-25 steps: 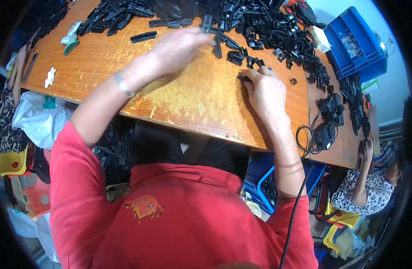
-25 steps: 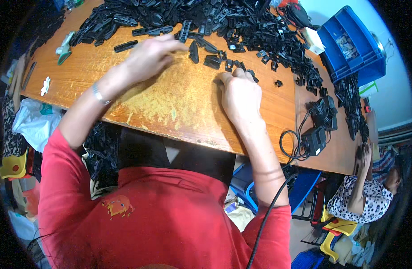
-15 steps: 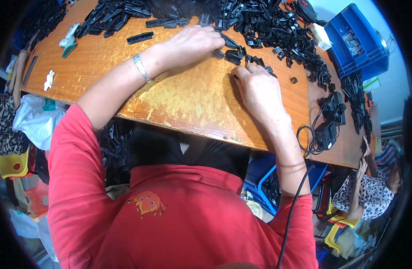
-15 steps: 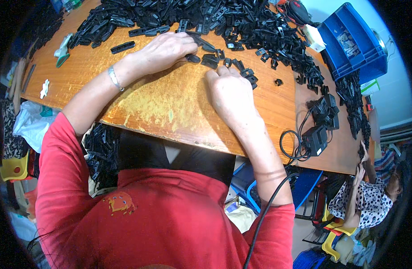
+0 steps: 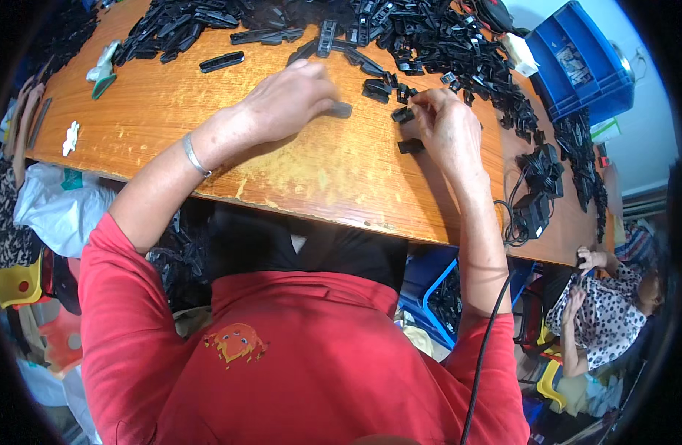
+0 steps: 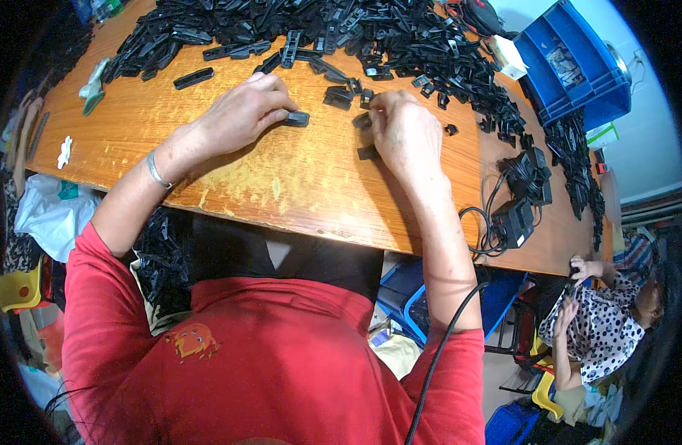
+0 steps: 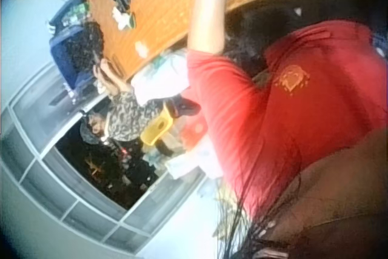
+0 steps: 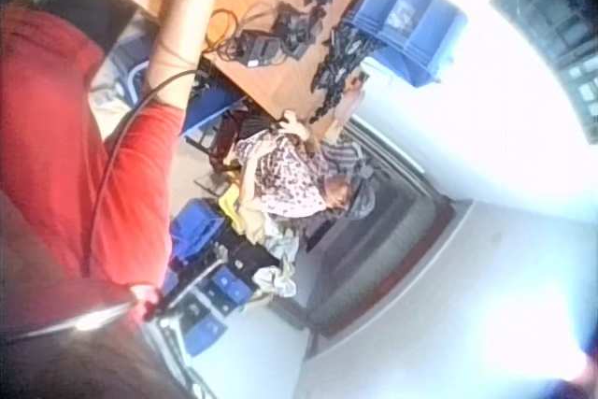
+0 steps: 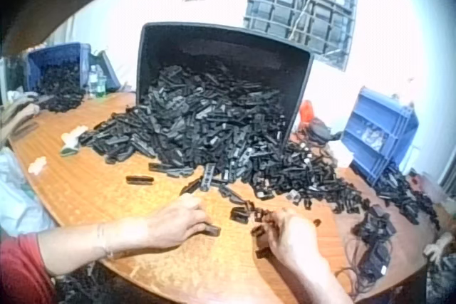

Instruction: The person assembles plastic components by fitting small plastic pieces together by hand and stacks the assembled parts in a row on the table.

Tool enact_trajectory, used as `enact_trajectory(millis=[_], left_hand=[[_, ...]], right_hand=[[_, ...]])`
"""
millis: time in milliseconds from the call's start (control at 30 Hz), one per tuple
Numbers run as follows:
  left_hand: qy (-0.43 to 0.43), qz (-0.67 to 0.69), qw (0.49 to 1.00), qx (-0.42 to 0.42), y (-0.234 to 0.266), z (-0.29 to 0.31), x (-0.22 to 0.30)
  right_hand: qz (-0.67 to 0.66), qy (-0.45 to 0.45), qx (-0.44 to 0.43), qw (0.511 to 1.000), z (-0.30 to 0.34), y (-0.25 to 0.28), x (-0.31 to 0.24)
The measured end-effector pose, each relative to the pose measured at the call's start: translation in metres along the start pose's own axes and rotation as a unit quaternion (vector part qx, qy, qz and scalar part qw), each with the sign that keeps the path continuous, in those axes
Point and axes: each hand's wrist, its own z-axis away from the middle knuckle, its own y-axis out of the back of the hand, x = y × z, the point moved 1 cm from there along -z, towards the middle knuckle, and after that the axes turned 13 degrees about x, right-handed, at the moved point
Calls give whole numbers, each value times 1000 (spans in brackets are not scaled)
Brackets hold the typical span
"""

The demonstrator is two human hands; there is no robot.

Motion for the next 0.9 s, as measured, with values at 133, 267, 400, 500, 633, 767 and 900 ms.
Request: enact_trajectory(millis=[133,267,400,500,633,767,900], left_hand=[[0,-5,1000,29,-2,1,-7],[-17,7,997,72,-1,1,-5],[-35,22,997,72,6,-1,8],[-46,26,995,81,8,3,9],[-44,40,995,83,13,5,14],[-31,39,994,101,14,8,16],[26,25,997,75,11,12,4]], right_hand=[[32,-31,1,999,-1,0,4],[56,-1,-37,998,0,-12,-9],[64,52,-110,991,-5,-23,-6],[32,70,-121,990,-3,-17,-6],[31,127,-129,983,-6,-10,-10],[-32,80,-72,994,-7,-6,-21],[-252,-82,-43,963,7,-11,-44]])
